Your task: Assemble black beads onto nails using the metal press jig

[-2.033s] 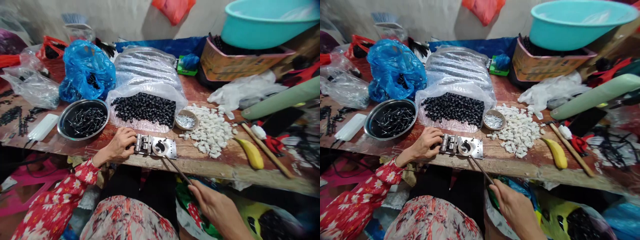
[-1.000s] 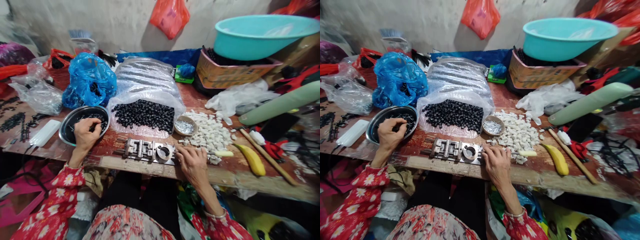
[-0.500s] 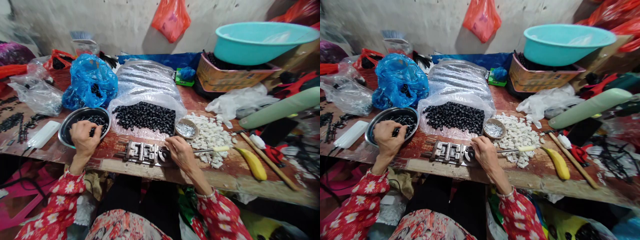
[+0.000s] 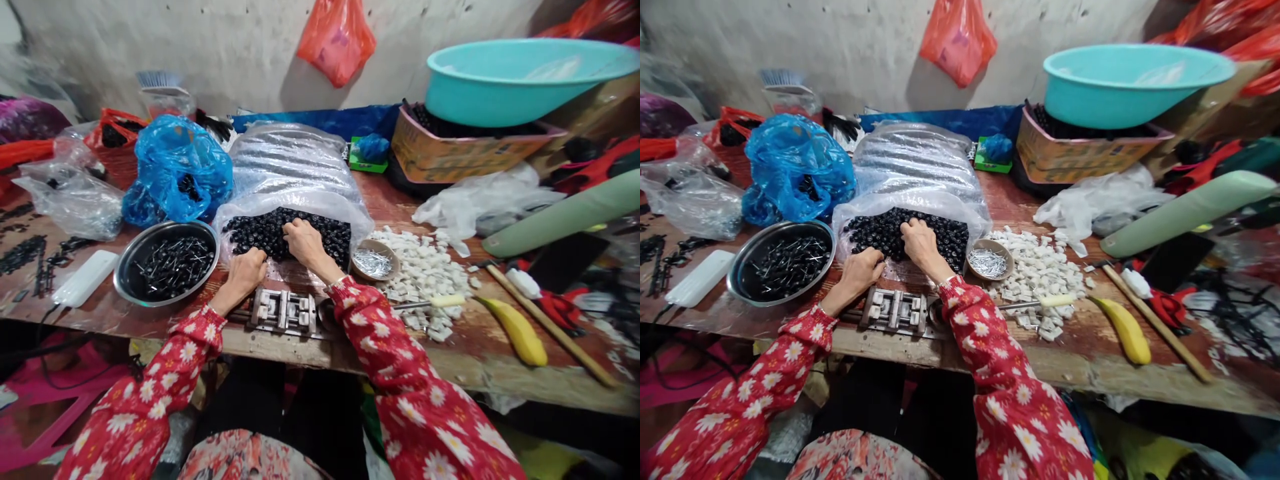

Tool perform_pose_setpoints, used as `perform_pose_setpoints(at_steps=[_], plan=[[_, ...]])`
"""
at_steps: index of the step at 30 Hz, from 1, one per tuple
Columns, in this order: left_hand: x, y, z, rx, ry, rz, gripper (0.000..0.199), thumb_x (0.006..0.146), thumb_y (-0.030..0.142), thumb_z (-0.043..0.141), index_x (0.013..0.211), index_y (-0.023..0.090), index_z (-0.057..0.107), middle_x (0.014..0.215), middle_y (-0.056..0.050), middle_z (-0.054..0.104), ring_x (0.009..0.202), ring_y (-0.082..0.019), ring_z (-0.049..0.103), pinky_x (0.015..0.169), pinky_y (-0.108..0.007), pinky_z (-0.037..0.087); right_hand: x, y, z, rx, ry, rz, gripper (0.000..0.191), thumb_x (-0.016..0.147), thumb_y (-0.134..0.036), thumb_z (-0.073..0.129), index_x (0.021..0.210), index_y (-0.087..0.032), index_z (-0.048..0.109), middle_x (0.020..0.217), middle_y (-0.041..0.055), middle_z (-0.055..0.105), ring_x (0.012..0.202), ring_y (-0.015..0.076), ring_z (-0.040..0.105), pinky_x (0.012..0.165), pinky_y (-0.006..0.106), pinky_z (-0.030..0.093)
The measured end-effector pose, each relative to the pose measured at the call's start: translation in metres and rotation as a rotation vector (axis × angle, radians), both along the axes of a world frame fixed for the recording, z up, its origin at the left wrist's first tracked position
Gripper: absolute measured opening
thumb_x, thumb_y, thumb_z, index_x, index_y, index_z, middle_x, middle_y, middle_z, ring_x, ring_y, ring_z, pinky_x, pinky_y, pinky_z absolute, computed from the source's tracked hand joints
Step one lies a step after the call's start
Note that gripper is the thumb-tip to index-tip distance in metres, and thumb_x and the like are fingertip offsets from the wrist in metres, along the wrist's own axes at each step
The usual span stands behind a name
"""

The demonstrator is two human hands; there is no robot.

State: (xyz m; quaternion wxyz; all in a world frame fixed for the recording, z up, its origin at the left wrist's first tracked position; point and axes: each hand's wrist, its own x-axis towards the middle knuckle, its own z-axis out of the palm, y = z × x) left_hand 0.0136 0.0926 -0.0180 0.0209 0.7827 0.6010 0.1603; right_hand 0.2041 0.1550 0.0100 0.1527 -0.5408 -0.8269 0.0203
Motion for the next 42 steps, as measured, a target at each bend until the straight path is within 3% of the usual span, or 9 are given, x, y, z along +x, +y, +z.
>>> perform_pose_setpoints(at_steps=[4, 9, 13, 16, 19, 24, 31, 42], plan=[[-0.006, 0.000, -0.003, 0.009, -0.060, -0.081, 0.015, 0.091, 0.017, 0.062, 0.098, 0.020, 0.074, 0.097, -0.007, 0.074, 0.083, -0.021, 0.069, 0.069, -0.030, 0.048, 0.010, -0.013, -0.001, 0.005, 0.051, -0.019, 0.014, 0.102, -0.020, 0.055, 0.108, -0.017, 0.067, 0.116, 0.0149, 0.065, 0.103, 0.0278, 0.056, 0.081, 0.036, 0.041], [-0.015, -0.008, 0.002, 0.049, -0.248, -0.142, 0.012, 0.088, 0.016, 0.063, 0.094, 0.018, 0.073, 0.095, -0.005, 0.076, 0.085, -0.018, 0.069, 0.076, -0.028, 0.051, 0.036, -0.041, -0.004, 0.027, 0.330, -0.001, 0.011, 0.097, -0.022, 0.053, 0.093, -0.021, 0.063, 0.099, 0.0085, 0.064, 0.089, 0.0229, 0.058, 0.082, 0.035, 0.044], [-0.021, -0.035, 0.018, 0.087, -0.539, -0.209, 0.010, 0.087, 0.018, 0.064, 0.092, 0.017, 0.073, 0.089, -0.003, 0.075, 0.075, -0.014, 0.065, 0.067, -0.026, 0.049, 0.056, -0.076, -0.003, -0.006, 0.537, 0.037, 0.010, 0.094, -0.023, 0.053, 0.085, -0.023, 0.058, 0.086, 0.0043, 0.064, 0.080, 0.0203, 0.057, 0.076, 0.033, 0.044], [-0.022, -0.061, 0.027, 0.084, -0.572, -0.326, 0.012, 0.089, 0.016, 0.063, 0.094, 0.018, 0.073, 0.092, -0.004, 0.075, 0.081, -0.015, 0.068, 0.072, -0.028, 0.053, 0.063, -0.107, 0.002, -0.088, 0.616, 0.039, 0.011, 0.094, -0.025, 0.054, 0.084, -0.023, 0.057, 0.081, 0.0020, 0.064, 0.075, 0.0191, 0.057, 0.071, 0.032, 0.044], [-0.020, -0.081, 0.026, 0.081, -0.531, -0.431, 0.016, 0.093, 0.014, 0.059, 0.098, 0.018, 0.073, 0.099, -0.006, 0.074, 0.091, -0.017, 0.071, 0.081, -0.030, 0.057, 0.063, -0.140, 0.007, -0.135, 0.604, 0.075, 0.008, 0.095, -0.024, 0.056, 0.087, -0.023, 0.056, 0.079, 0.0007, 0.061, 0.074, 0.0186, 0.057, 0.071, 0.031, 0.043], [-0.018, -0.097, 0.015, 0.106, -0.251, -0.513, 0.021, 0.095, 0.014, 0.055, 0.107, 0.017, 0.071, 0.107, -0.009, 0.072, 0.088, -0.017, 0.072, 0.073, -0.027, 0.056, 0.053, -0.177, 0.003, -0.102, 0.489, 0.147, 0.008, 0.099, -0.017, 0.053, 0.095, -0.022, 0.058, 0.091, 0.0055, 0.063, 0.087, 0.0222, 0.058, 0.080, 0.034, 0.045], [-0.014, -0.100, 0.020, 0.116, -0.010, -0.535, 0.019, 0.098, 0.017, 0.052, 0.105, 0.018, 0.069, 0.106, -0.009, 0.070, 0.090, -0.019, 0.070, 0.074, -0.029, 0.054, 0.043, -0.186, -0.016, -0.003, 0.354, 0.074, 0.011, 0.104, -0.022, 0.055, 0.096, -0.022, 0.062, 0.094, 0.0074, 0.063, 0.092, 0.0252, 0.054, 0.082, 0.038, 0.043], [-0.016, -0.101, 0.018, 0.145, -0.020, -0.621, 0.017, 0.098, 0.018, 0.053, 0.100, 0.018, 0.071, 0.099, -0.007, 0.069, 0.083, -0.018, 0.068, 0.071, -0.028, 0.052, 0.033, -0.198, -0.020, 0.074, 0.212, -0.006, 0.012, 0.103, -0.024, 0.059, 0.094, -0.023, 0.066, 0.092, 0.0067, 0.064, 0.092, 0.0265, 0.053, 0.079, 0.039, 0.038]])
